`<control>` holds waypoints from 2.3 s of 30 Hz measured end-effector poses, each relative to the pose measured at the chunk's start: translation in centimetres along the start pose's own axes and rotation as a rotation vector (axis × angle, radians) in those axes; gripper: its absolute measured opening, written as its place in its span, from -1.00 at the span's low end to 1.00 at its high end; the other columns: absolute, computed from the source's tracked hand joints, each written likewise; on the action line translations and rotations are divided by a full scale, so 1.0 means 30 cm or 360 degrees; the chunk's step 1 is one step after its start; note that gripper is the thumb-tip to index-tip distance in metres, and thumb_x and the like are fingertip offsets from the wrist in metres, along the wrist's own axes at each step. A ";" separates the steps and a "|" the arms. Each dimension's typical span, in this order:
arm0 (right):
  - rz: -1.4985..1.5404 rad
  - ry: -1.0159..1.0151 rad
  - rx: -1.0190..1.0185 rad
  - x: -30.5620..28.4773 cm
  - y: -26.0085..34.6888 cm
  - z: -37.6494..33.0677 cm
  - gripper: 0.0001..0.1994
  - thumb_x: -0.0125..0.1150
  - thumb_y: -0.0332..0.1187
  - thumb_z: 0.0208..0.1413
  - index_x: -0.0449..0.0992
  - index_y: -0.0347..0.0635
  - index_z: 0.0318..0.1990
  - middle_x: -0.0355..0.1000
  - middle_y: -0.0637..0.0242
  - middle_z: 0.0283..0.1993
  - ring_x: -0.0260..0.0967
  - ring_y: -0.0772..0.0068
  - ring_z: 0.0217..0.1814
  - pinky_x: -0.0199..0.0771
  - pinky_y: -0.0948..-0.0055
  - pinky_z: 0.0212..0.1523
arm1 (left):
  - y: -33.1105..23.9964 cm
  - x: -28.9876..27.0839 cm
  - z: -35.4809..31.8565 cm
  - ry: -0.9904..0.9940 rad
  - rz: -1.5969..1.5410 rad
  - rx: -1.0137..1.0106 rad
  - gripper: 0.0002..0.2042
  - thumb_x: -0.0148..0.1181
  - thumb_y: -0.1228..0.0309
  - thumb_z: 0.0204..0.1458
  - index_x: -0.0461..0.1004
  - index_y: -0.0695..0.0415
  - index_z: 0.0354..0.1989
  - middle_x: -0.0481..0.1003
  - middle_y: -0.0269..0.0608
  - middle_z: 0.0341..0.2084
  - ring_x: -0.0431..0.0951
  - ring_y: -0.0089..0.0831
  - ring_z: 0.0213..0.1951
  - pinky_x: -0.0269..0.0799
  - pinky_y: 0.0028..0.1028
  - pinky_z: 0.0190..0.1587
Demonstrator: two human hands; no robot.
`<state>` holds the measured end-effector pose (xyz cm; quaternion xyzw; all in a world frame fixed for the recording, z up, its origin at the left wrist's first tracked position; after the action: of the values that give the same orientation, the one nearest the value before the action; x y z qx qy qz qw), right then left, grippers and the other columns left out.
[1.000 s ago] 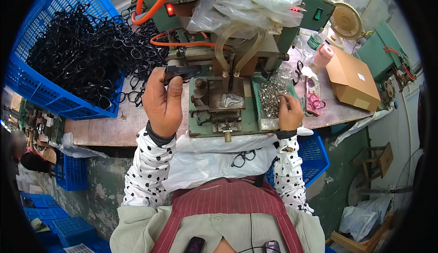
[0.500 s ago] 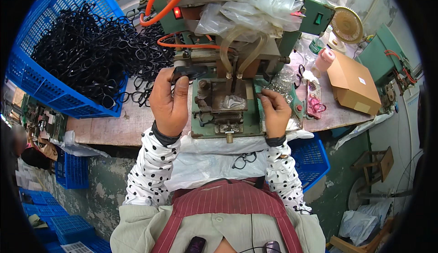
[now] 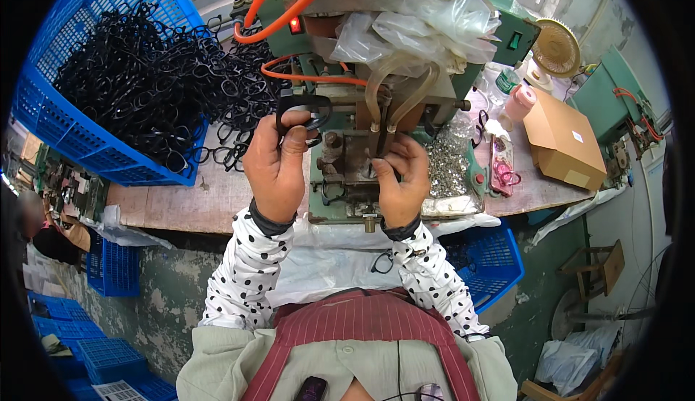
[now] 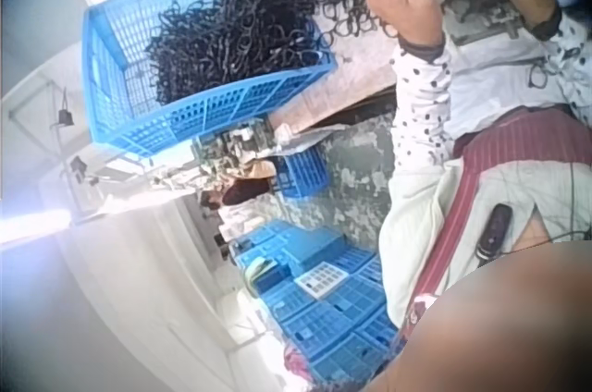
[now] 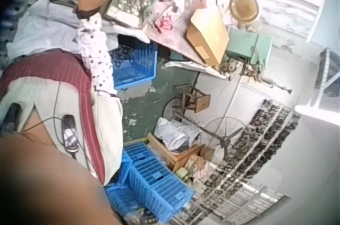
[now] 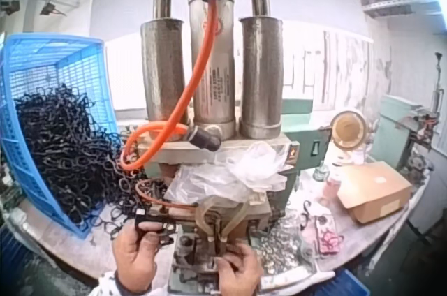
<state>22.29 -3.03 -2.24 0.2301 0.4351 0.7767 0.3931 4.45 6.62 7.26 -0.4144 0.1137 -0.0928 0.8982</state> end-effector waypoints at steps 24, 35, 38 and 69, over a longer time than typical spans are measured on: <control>-0.1275 0.0503 -0.0535 -0.208 -0.165 0.085 -0.79 0.38 -0.39 -0.26 0.62 0.03 -0.35 0.48 0.41 -0.14 0.31 0.20 0.00 0.24 0.15 -0.05 | -0.030 0.291 -0.304 0.1030 0.0270 0.1111 -0.55 0.17 0.63 -0.17 0.44 0.21 0.02 0.45 -0.07 0.05 0.51 -0.22 -0.06 0.41 -0.15 0.11; -0.1613 0.0767 -0.0593 -0.001 -0.306 0.057 -0.89 0.14 -0.33 -0.15 0.61 0.03 -0.53 0.41 0.43 -0.40 0.26 0.22 -0.06 0.15 -0.05 -0.12 | -0.026 0.283 -0.322 0.0941 0.0210 0.0997 -0.55 0.09 0.64 -0.10 0.42 0.20 0.06 0.44 -0.08 0.08 0.46 -0.16 0.09 0.30 -0.10 0.20; -0.1599 0.0809 -0.0734 0.014 -0.317 0.036 -0.88 0.13 -0.37 -0.15 0.60 -0.07 -0.47 0.42 0.39 -0.35 0.25 0.17 -0.06 0.12 -0.02 -0.06 | -0.038 0.236 -0.364 0.0687 0.0509 0.0959 -0.56 0.18 0.54 -0.09 0.44 0.10 0.06 0.41 -0.17 0.12 0.44 -0.23 0.09 0.27 -0.14 0.20; -0.0946 0.0159 -0.0128 -0.331 -0.245 0.063 -0.90 0.04 -0.51 0.20 0.44 -0.22 -0.16 0.53 0.13 -0.35 0.56 0.22 -0.34 0.48 0.33 -0.39 | 0.757 -0.227 -0.375 -0.0179 0.0137 -0.0657 -0.83 0.10 0.34 0.21 0.47 0.20 -0.31 0.48 -0.40 -0.46 0.39 -0.63 -0.42 0.33 -0.57 -0.32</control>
<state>32.43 -7.85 -7.71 0.0385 0.4710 0.6546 0.5901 -3.57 14.78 -16.34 -0.5889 0.0975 -0.0058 0.8023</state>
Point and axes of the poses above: each hand's wrist, its own z-axis towards the middle knuckle, its own x-axis out of the palm, y = z × x, the point moved 8 cm from there along z, towards the middle knuckle
